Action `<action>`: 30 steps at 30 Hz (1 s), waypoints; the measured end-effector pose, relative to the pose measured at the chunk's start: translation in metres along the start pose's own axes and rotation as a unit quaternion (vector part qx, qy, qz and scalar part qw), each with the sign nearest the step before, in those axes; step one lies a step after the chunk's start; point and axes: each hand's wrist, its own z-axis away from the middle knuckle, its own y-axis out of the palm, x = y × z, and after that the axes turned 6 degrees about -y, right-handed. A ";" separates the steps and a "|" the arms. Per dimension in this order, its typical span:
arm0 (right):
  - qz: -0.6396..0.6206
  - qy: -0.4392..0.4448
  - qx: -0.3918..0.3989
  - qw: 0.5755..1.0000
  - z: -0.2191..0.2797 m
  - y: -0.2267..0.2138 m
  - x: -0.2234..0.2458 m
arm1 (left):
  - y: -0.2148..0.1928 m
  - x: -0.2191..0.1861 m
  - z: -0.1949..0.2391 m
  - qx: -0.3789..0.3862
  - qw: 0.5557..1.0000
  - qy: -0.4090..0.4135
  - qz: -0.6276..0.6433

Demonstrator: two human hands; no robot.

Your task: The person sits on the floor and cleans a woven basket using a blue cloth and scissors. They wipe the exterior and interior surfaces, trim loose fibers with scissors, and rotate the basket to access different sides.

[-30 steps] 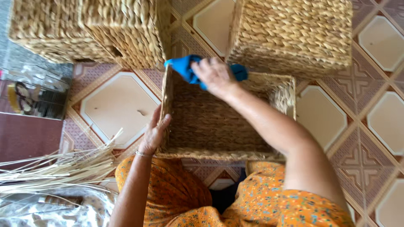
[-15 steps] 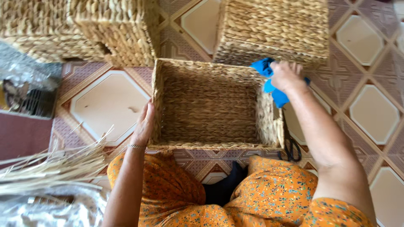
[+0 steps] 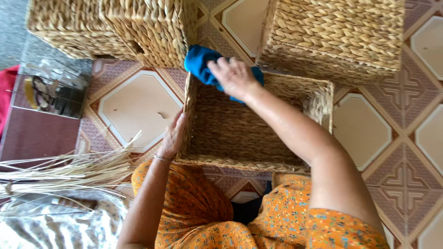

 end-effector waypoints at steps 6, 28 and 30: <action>-0.007 0.111 0.080 0.991 0.110 -0.021 -0.059 | -0.006 0.009 0.002 0.007 0.999 0.008 0.031; -0.251 0.154 -0.218 0.930 -0.033 -0.027 0.110 | -0.005 0.058 -0.004 0.107 0.990 0.022 0.095; -0.261 0.074 -0.152 0.950 -0.008 -0.035 0.117 | -0.007 0.070 -0.007 0.097 0.992 0.021 0.075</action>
